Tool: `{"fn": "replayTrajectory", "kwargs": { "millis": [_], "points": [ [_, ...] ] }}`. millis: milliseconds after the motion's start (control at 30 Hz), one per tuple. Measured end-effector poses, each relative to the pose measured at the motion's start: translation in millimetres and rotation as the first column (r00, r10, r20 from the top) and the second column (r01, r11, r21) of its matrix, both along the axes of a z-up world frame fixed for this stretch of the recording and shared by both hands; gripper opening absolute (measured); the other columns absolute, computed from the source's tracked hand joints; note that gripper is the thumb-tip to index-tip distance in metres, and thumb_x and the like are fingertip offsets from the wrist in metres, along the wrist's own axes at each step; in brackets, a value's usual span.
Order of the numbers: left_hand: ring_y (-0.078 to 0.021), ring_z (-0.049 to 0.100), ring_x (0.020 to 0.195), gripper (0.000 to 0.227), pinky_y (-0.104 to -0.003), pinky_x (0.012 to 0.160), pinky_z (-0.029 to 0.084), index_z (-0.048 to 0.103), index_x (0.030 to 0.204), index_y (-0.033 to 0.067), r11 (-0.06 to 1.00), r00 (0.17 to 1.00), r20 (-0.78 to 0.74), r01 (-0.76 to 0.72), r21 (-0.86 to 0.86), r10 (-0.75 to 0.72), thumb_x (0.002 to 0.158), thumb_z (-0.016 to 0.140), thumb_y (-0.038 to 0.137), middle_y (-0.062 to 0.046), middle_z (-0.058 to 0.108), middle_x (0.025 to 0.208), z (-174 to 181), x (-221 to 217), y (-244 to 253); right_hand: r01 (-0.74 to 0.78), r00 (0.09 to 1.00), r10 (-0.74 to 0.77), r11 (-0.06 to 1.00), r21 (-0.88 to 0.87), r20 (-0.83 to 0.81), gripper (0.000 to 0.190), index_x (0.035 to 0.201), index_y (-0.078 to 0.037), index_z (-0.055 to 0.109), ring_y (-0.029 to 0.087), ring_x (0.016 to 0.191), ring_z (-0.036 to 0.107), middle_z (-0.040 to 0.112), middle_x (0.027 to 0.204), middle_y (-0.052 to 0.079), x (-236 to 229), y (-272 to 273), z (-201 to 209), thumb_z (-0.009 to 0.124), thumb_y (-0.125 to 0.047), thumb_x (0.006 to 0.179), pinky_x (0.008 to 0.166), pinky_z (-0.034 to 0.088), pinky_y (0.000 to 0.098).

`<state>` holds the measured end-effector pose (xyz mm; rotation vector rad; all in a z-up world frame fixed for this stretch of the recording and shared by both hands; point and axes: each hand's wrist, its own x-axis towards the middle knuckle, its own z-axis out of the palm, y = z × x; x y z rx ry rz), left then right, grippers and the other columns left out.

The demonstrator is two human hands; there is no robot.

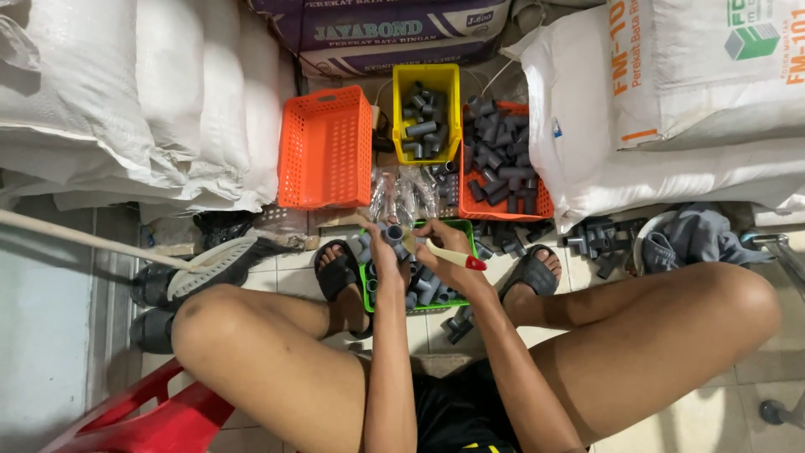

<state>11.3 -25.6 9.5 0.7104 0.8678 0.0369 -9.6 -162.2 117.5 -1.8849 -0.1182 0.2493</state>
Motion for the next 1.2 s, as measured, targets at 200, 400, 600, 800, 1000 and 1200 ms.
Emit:
{"fn": "replayTrajectory", "kwargs": {
  "millis": [200,400,600,800,1000,1200],
  "points": [
    [-0.0163,0.071,0.073,0.071,-0.029,0.076,0.057,0.062,0.095,0.0261,0.877,0.958,-0.048,0.278,0.391,-0.282,0.098,0.017,0.081,-0.001,0.072,0.089,-19.9,-1.4,-3.1,-0.027,0.999,0.027,1.0,-0.002,-0.021,0.02,0.1,-0.007,0.074,0.017,0.072,0.065,0.076,0.082,0.017,0.6,-1.3,27.9,0.079,-0.017,0.083,0.067,0.053,0.039],
    [-0.0357,0.062,0.106,0.106,-0.05,0.089,0.053,0.026,0.164,0.014,0.669,0.766,-0.156,0.626,0.402,-0.623,0.094,0.006,0.092,-0.028,0.055,0.135,-102.7,-12.1,-6.9,0.03,0.999,-0.03,1.0,-0.002,0.029,0.016,0.098,-0.01,0.08,0.019,0.068,0.063,0.075,0.075,0.017,10.7,-10.7,20.1,0.078,-0.012,0.082,0.068,0.053,0.0369],
    [-0.0122,0.038,0.024,0.098,-0.021,0.023,0.031,0.058,0.067,0.0058,0.798,0.869,0.26,0.491,-0.348,-0.421,0.078,0.03,0.1,-0.014,0.049,0.044,110.3,-16.7,-13.2,0.117,0.985,-0.121,0.993,0.035,0.127,0.017,0.101,-0.014,0.08,0.013,0.071,0.064,0.077,0.08,0.013,12.2,-12.7,22.8,0.08,-0.022,0.086,0.069,0.055,0.035],
    [-0.0118,0.038,0.022,0.095,-0.022,0.024,0.032,0.063,0.076,0.0008,0.777,0.896,0.332,0.427,-0.461,-0.295,0.08,0.044,0.094,-0.016,0.051,0.045,75.3,-25.5,-15.8,0.318,0.895,-0.298,0.948,-0.008,0.332,0.016,0.104,-0.015,0.08,0.028,0.07,0.072,0.074,0.079,0.014,3.3,11.6,11.5,0.078,-0.018,0.089,0.066,0.056,0.0336],
    [-0.0103,0.041,0.033,0.089,-0.017,0.03,0.035,0.061,0.077,0.0102,0.849,0.985,0.041,0.167,-0.501,-0.169,0.064,0.057,0.099,-0.003,0.046,0.052,85.7,-20.0,-12.1,0.189,0.955,-0.221,0.968,0.165,0.198,0.012,0.1,-0.011,0.079,0.01,0.066,0.064,0.072,0.066,0.008,2.2,6.8,20.0,0.075,-0.013,0.089,0.06,0.051,0.0265],
    [-0.0282,0.074,0.098,0.064,-0.044,0.1,0.056,0.075,0.106,0.0076,0.802,0.997,-0.044,-0.083,-0.592,0.07,0.082,0.076,0.067,-0.009,0.076,0.111,-18.5,-11.4,-20.5,0.155,0.948,-0.153,0.988,0.014,0.279,0.015,0.097,-0.005,0.072,0.036,0.069,0.07,0.069,0.075,0.023,7.0,12.3,9.9,0.076,-0.009,0.082,0.063,0.053,0.0416]
  ]
}}
